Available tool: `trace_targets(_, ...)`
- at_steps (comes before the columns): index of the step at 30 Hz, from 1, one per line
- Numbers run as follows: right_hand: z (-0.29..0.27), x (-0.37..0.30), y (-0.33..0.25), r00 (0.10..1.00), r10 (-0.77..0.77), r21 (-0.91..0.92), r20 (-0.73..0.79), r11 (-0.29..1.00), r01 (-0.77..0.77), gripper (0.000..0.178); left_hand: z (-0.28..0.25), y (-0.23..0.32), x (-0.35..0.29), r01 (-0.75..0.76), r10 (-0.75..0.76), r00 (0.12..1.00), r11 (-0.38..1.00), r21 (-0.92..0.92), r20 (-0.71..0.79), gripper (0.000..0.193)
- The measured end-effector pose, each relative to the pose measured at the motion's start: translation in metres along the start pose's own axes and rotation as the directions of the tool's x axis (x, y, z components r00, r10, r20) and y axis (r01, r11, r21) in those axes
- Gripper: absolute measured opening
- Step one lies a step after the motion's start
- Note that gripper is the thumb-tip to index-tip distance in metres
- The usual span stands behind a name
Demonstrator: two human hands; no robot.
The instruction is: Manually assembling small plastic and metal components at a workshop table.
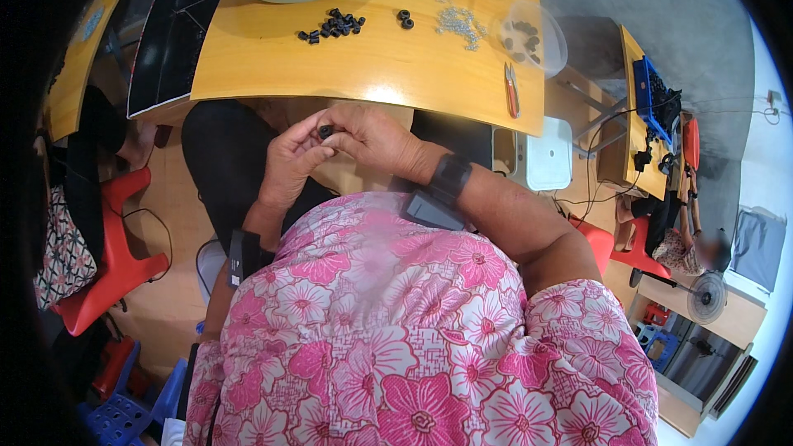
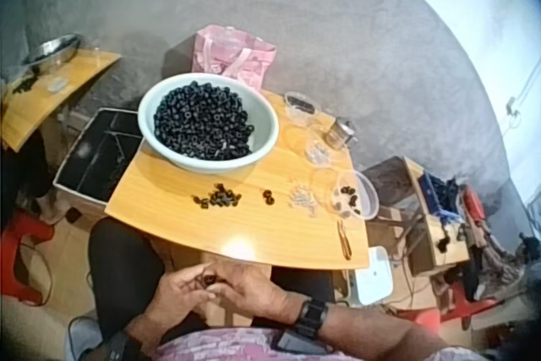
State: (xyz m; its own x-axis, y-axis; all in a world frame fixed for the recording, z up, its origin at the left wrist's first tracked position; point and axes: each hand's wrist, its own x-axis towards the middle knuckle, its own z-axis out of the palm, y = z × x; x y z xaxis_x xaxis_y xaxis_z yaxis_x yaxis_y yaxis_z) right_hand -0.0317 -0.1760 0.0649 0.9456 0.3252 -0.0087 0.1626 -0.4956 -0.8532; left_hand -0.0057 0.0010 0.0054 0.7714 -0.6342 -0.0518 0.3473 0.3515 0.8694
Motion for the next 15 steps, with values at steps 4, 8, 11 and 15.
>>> trace_targets(4, -0.0015, 0.0022, -0.0035, 1.000, 0.010, -0.023, -0.002, 1.000, -0.011, 0.016, 0.0040, 0.0053, 0.0007, -0.021, 0.021, 1.000, 0.999, -0.031, 0.004, 0.049)
trace_targets(8, 0.0003, 0.0036, -0.0031, 1.000, 0.013, 0.013, -0.026, 1.000, -0.013, 0.015, 0.0008, 0.0029, 0.0005, 0.030, -0.030, 0.999, 0.999, -0.014, -0.017, 0.047)
trace_targets(11, 0.0003, 0.0038, -0.0015, 1.000, -0.002, 0.006, -0.031, 1.000, 0.003, 0.016, -0.0010, -0.0007, 0.0009, 0.022, -0.022, 0.999, 1.000, -0.010, -0.029, 0.046)
trace_targets(15, 0.0016, 0.0028, -0.0009, 0.999, 0.030, 0.008, -0.031, 1.000, -0.030, 0.017, -0.0028, -0.0033, 0.0010, 0.009, -0.009, 1.000, 1.000, 0.008, -0.026, 0.046)
